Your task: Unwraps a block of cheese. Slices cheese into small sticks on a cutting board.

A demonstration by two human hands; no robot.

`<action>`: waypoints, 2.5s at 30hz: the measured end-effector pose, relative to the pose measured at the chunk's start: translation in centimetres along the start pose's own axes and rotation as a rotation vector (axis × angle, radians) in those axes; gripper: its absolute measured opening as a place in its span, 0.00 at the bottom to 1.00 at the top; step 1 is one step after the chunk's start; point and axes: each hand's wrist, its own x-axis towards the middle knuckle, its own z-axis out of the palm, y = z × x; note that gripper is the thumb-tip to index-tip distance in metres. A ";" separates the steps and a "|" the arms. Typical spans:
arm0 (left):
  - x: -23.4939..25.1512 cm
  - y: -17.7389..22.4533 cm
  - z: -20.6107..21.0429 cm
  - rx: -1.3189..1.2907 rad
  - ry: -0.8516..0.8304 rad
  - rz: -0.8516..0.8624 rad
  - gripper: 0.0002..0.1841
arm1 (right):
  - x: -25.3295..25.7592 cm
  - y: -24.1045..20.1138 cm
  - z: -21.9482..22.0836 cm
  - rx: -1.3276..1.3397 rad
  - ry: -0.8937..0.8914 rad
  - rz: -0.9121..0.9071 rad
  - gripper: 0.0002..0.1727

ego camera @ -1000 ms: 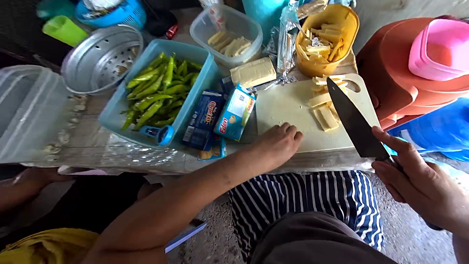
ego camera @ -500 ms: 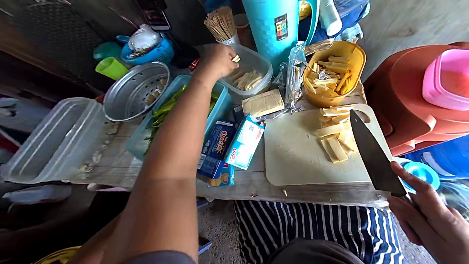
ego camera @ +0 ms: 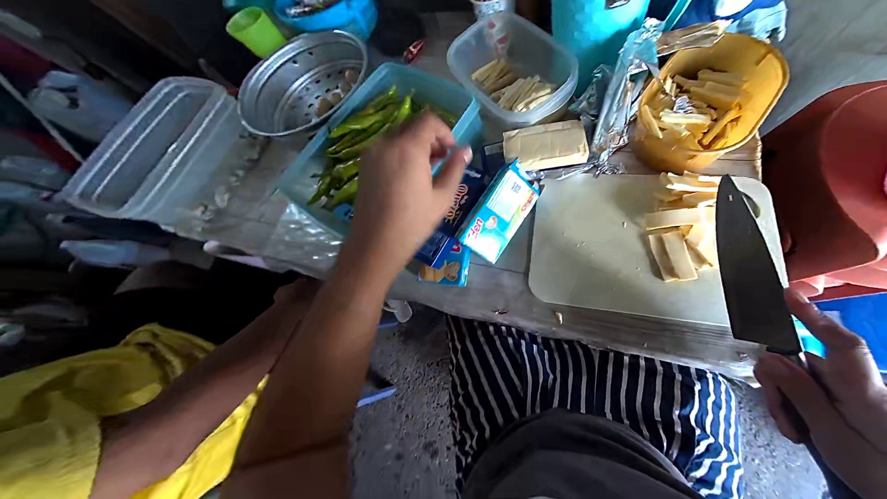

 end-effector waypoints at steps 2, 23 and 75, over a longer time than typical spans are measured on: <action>-4.2 -0.4 1.8 -0.004 0.042 -0.007 0.23 | 0.2 -0.3 0.4 -0.018 -0.025 -0.027 0.35; -8.0 -1.8 5.1 0.239 0.060 -0.011 0.36 | -2.2 -0.8 2.3 -0.077 0.050 -0.133 0.32; -7.4 2.4 6.9 0.093 0.001 -0.497 0.50 | -1.9 0.1 2.0 -0.200 0.092 -0.073 0.32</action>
